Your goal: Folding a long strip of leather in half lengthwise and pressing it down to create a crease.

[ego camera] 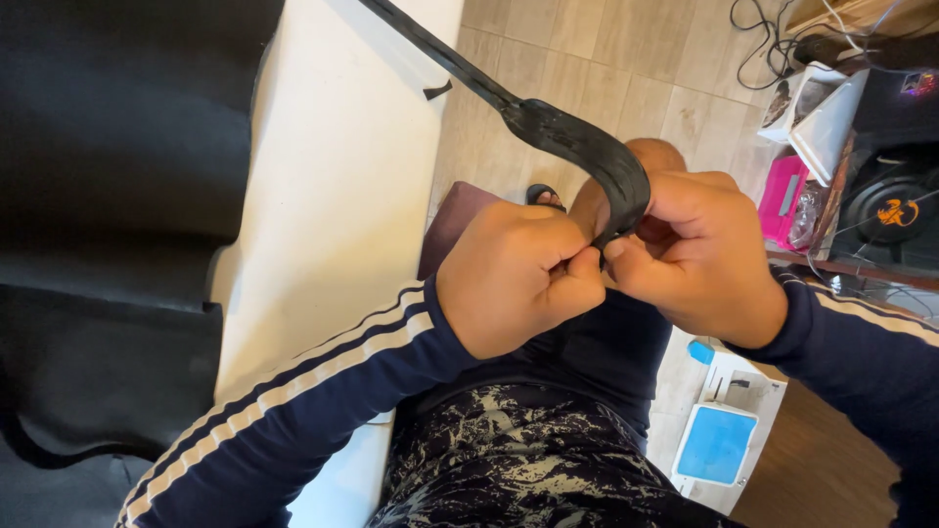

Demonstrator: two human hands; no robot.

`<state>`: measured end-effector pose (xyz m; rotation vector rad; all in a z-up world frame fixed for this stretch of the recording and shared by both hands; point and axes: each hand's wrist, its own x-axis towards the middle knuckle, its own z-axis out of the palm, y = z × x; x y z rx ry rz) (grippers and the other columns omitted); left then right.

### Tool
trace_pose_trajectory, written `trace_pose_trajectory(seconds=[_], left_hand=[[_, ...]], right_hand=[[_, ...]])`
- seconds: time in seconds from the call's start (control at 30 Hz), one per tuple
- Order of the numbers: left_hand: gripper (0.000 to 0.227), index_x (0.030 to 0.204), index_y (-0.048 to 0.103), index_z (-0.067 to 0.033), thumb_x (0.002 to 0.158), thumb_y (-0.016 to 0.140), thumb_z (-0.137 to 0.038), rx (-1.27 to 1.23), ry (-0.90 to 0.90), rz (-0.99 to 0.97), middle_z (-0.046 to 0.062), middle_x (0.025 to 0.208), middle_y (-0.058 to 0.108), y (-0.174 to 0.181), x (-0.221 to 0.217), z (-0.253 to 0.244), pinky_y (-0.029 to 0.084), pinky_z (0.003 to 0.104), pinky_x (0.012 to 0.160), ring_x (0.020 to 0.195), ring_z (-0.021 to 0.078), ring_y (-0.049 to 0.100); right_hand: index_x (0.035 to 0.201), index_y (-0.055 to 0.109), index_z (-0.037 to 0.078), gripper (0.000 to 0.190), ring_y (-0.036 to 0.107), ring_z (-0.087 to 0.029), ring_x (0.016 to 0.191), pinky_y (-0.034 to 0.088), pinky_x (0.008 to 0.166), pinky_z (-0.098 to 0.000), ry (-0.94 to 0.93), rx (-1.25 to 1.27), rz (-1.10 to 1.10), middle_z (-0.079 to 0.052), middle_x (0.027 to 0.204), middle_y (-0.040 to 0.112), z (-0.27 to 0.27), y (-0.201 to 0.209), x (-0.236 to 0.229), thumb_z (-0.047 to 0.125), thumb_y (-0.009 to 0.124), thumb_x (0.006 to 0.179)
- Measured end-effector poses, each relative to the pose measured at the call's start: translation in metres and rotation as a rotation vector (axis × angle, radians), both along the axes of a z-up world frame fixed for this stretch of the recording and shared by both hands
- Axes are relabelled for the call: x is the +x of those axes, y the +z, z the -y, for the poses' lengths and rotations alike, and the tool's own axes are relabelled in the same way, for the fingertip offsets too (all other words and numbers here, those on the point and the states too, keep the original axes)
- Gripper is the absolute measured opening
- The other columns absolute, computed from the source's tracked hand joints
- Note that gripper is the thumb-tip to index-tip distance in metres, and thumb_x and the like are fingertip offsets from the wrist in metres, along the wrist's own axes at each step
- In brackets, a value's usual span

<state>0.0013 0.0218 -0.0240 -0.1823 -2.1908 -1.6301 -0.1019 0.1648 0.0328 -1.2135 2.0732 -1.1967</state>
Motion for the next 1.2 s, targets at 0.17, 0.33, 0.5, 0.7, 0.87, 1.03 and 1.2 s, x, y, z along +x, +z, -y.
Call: trace_pose_trajectory(seconds=[0.17,0.33,0.5,0.7,0.87,1.03,1.2], left_hand=[[0.029,0.062,0.045,-0.0033,0.087,0.060,-0.007,-0.090,0.102,-0.008,0.014,0.056,0.049,-0.002,0.001,-0.004,0.038,0.050,0.054,0.051,0.0339,0.050],[0.030,0.066,0.041,-0.0035,0.093,0.055,-0.004,-0.076,0.048,0.028,0.011,0.060,0.047,0.018,-0.003,0.014,0.035,0.045,0.053,0.054,0.0273,0.046],[0.010,0.101,0.057,-0.0059,0.095,0.063,-0.001,0.020,0.044,0.095,0.002,0.076,0.044,0.027,-0.002,0.020,0.041,0.032,0.059,0.067,0.0175,0.047],[0.003,0.100,0.058,0.0009,0.101,0.059,-0.002,0.137,-0.003,0.063,0.012,0.091,0.055,0.041,-0.001,0.024,0.050,0.028,0.064,0.073,0.0190,0.054],[0.003,0.103,0.060,0.0009,0.101,0.060,-0.001,0.136,-0.005,0.086,0.011,0.093,0.059,0.042,0.001,0.023,0.050,0.028,0.065,0.071,0.0187,0.056],[0.011,0.091,0.053,-0.0037,0.098,0.061,-0.002,0.122,-0.028,0.093,0.006,0.080,0.052,0.039,0.001,0.025,0.044,0.028,0.060,0.064,0.0160,0.049],[0.016,0.087,0.050,-0.0071,0.093,0.064,-0.003,0.055,-0.012,0.128,0.000,0.069,0.042,0.039,0.002,0.024,0.039,0.031,0.059,0.061,0.0159,0.041]], right_hand=[[0.084,0.066,0.006,0.016,0.055,-0.013,0.071,0.045,0.065,-0.0256,-0.028,0.048,-0.034,0.000,0.075,0.066,-0.002,-0.004,0.001,0.000,0.054,0.076],[0.092,0.068,0.006,0.012,0.053,-0.006,0.055,0.041,0.050,-0.0194,-0.107,0.133,0.136,0.000,0.066,0.065,-0.010,-0.009,-0.007,0.003,0.060,0.083],[0.104,0.070,0.003,0.012,0.064,-0.009,0.065,0.049,0.058,-0.0187,-0.083,0.121,0.162,-0.006,0.085,0.066,-0.009,-0.006,-0.010,0.004,0.065,0.093],[0.095,0.070,0.006,0.015,0.046,-0.011,0.058,0.038,0.057,-0.0258,0.047,0.115,0.002,0.003,0.067,0.060,-0.013,-0.003,-0.016,0.015,0.058,0.099],[0.085,0.068,0.013,0.021,0.052,-0.014,0.066,0.042,0.065,-0.0279,0.137,0.105,-0.095,0.007,0.070,0.066,-0.009,0.004,-0.017,0.020,0.056,0.101],[0.080,0.061,0.011,0.023,0.045,-0.019,0.059,0.037,0.059,-0.0325,0.218,0.128,-0.135,0.000,0.063,0.051,-0.007,0.006,-0.017,0.020,0.056,0.101],[0.096,0.072,0.012,0.017,0.046,-0.012,0.054,0.036,0.055,-0.0270,0.163,0.136,-0.163,0.006,0.057,0.046,-0.016,0.005,-0.019,0.022,0.059,0.100]])
